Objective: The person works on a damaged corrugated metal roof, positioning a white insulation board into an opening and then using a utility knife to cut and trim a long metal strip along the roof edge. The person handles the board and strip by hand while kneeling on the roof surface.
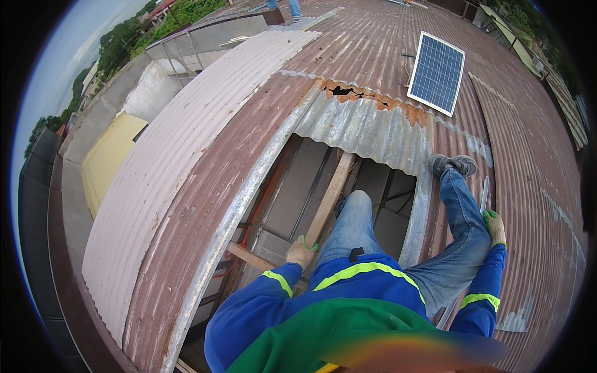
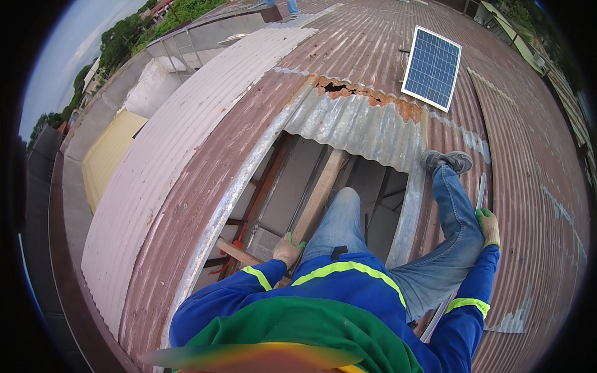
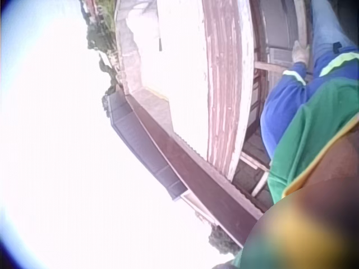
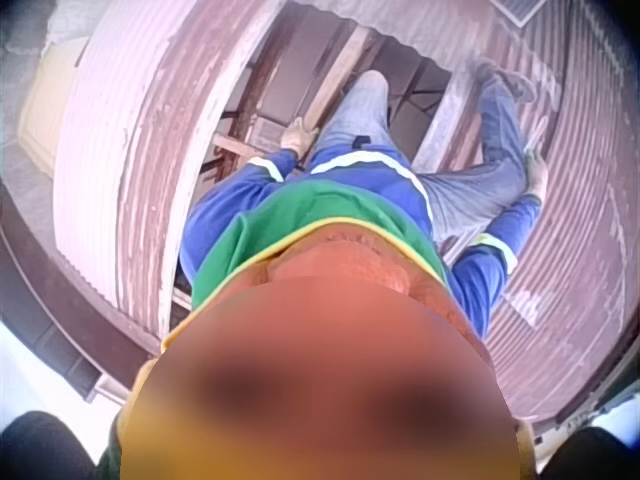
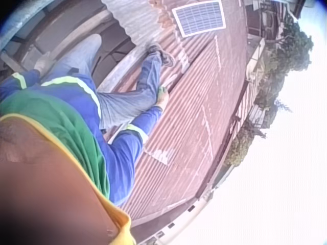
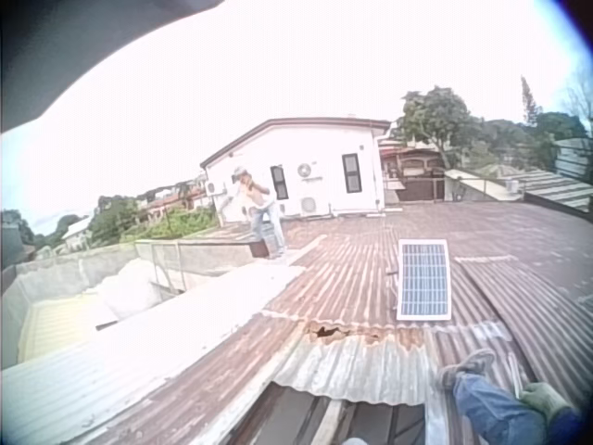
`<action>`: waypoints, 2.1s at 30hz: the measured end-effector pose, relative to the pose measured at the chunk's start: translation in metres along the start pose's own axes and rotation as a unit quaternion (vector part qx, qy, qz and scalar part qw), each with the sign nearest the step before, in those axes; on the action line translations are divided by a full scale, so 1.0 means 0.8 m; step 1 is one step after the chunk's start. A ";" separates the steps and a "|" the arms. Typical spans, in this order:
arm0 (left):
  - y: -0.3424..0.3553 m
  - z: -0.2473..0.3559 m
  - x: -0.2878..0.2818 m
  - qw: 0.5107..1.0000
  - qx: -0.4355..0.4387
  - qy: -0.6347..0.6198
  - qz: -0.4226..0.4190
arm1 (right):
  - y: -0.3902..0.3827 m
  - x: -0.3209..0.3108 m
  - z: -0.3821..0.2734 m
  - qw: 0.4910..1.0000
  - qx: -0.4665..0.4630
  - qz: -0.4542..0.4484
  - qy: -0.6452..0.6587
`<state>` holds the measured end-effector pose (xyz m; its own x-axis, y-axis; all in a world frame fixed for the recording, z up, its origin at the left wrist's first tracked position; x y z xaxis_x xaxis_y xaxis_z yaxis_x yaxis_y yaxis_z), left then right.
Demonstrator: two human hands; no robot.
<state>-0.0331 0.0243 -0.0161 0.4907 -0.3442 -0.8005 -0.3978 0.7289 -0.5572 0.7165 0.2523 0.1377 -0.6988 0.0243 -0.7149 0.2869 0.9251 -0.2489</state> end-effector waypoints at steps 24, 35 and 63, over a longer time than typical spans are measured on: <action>-0.004 -0.003 -0.004 1.000 0.006 0.001 0.002 | -0.018 0.002 -0.026 1.000 0.006 0.014 0.011; -0.010 0.004 -0.011 1.000 0.019 -0.016 0.016 | -0.014 0.000 -0.018 1.000 0.006 0.020 0.016; -0.010 0.002 -0.008 1.000 0.022 -0.005 0.013 | -0.022 0.003 -0.031 1.000 -0.004 0.011 -0.008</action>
<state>-0.0321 0.0213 -0.0062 0.4888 -0.3188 -0.8121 -0.3768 0.7624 -0.5261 0.6936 0.2453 0.1565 -0.6821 0.0388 -0.7302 0.2965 0.9275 -0.2277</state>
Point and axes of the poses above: each hand's wrist, its own y-axis towards the middle knuckle, its own x-axis out of the palm, z = x × y, the point moved 6 cm from there along y, towards the middle knuckle, and after that the axes turned 5 degrees about y, right-handed, at the moved point
